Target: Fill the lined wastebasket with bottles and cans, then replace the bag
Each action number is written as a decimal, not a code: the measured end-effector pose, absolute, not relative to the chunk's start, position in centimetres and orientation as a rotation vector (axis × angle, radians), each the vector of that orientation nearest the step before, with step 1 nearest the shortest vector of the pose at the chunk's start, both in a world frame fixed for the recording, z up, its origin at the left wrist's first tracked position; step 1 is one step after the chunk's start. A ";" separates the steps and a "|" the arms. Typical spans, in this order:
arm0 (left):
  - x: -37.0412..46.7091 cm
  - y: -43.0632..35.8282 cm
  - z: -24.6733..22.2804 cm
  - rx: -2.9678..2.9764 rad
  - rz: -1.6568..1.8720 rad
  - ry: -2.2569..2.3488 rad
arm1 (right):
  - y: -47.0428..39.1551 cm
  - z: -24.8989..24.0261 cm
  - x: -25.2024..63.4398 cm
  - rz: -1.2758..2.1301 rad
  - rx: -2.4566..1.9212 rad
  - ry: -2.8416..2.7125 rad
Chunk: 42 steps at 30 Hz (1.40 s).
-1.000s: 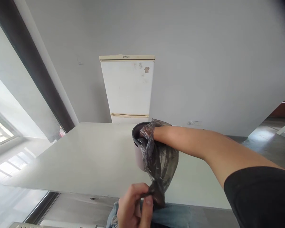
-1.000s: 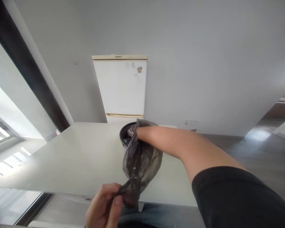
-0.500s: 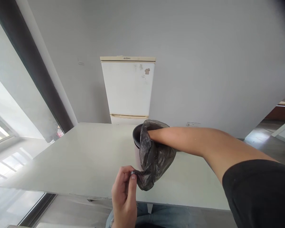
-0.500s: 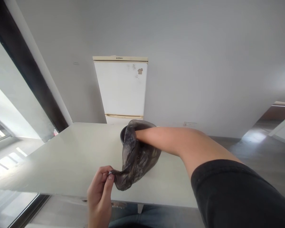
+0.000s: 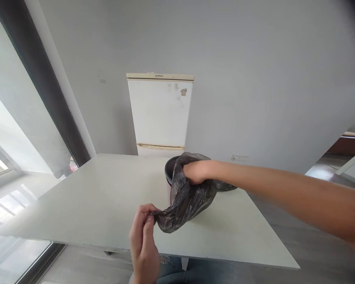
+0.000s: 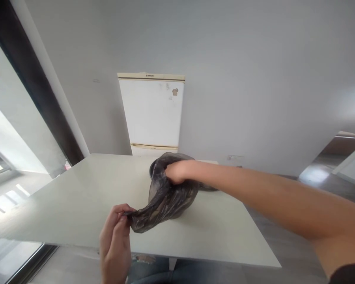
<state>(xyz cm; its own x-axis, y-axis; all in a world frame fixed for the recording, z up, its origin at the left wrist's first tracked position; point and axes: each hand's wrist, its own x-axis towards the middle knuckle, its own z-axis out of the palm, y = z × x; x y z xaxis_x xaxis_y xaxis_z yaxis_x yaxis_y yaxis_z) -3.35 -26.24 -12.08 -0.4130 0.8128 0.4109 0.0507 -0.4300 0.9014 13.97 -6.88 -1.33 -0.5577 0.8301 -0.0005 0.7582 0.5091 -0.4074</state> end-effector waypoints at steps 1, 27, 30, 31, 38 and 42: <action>-3.4 -26.1 -12.3 1.241 1.893 1.214 | -8.0 -0.6 14.4 0.385 -1.337 -2.704; -7.2 -5.6 -7.2 1.583 1.261 1.679 | 2.6 -0.7 16.1 0.307 -1.432 -2.240; -8.1 -3.3 -9.0 1.496 1.254 1.680 | 4.3 -1.4 16.6 0.438 -1.525 -2.220; -8.3 -3.1 -9.7 1.477 1.244 1.669 | 4.7 -1.8 16.9 0.498 -1.559 -2.203; -8.6 -5.7 -14.4 1.348 1.123 1.428 | 3.5 -4.9 20.5 1.014 -1.666 -1.974; -8.2 -7.9 -16.2 1.212 1.121 1.331 | 1.2 -5.1 22.6 1.277 -1.563 -1.810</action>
<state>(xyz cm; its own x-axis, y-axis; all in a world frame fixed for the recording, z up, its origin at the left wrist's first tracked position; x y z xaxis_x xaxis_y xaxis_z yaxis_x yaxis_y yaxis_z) -8.20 -7.88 -16.17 -0.0251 0.9968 -0.0754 0.0957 0.0774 0.9924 22.59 1.23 -5.13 -0.2744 0.9313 -0.2394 0.5379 -0.0577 -0.8410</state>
